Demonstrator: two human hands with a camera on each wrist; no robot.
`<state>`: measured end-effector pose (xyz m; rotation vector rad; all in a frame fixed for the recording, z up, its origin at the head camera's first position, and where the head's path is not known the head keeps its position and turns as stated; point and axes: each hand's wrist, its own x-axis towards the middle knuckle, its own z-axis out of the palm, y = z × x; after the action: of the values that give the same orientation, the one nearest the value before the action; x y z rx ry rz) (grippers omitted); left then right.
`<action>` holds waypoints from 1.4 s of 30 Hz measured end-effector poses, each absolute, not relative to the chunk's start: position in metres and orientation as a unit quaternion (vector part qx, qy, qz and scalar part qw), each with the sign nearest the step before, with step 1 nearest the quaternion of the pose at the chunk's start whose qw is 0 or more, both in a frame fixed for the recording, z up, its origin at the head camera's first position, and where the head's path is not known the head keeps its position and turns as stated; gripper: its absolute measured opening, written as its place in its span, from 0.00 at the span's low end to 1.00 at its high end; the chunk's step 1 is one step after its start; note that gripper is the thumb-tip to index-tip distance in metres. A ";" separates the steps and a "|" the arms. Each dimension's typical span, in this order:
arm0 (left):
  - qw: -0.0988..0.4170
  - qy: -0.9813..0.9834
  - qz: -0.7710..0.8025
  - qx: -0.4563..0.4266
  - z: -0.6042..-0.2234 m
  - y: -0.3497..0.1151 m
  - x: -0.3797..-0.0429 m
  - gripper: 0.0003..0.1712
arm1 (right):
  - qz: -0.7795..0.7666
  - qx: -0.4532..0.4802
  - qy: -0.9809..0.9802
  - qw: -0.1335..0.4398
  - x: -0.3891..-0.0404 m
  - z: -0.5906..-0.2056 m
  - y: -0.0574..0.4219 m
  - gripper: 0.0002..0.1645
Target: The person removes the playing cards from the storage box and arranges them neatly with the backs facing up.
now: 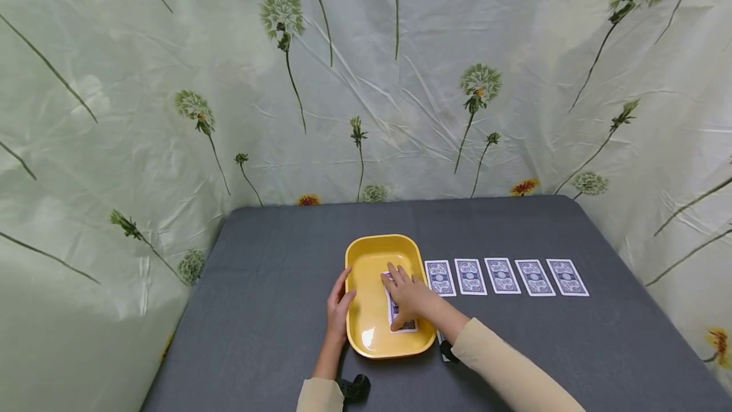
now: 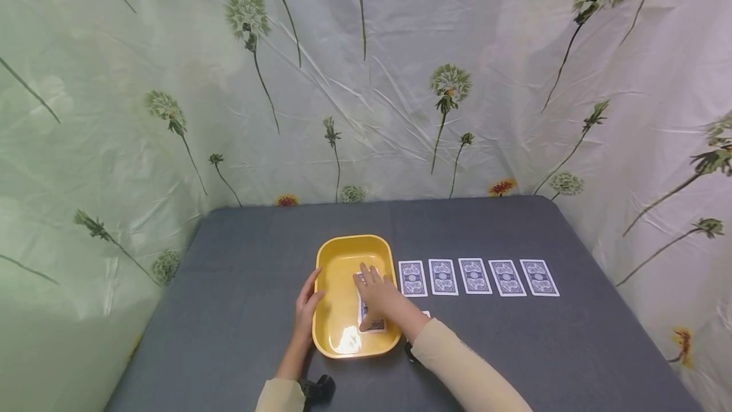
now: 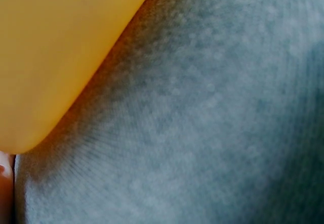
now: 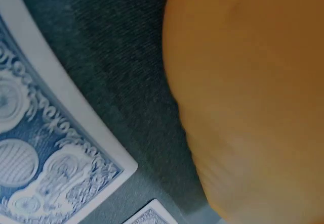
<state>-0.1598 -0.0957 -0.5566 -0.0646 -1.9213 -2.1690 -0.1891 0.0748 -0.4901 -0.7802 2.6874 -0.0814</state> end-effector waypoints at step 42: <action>0.088 -0.649 -0.755 0.026 -0.552 -0.092 -0.161 0.27 | -0.019 -0.249 0.963 0.096 -0.186 -0.498 0.068 0.52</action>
<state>-0.1609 -0.0924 -0.5516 0.0782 -1.9320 -2.2479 -0.1859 0.0680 -0.4985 -0.7386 2.8551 -0.0576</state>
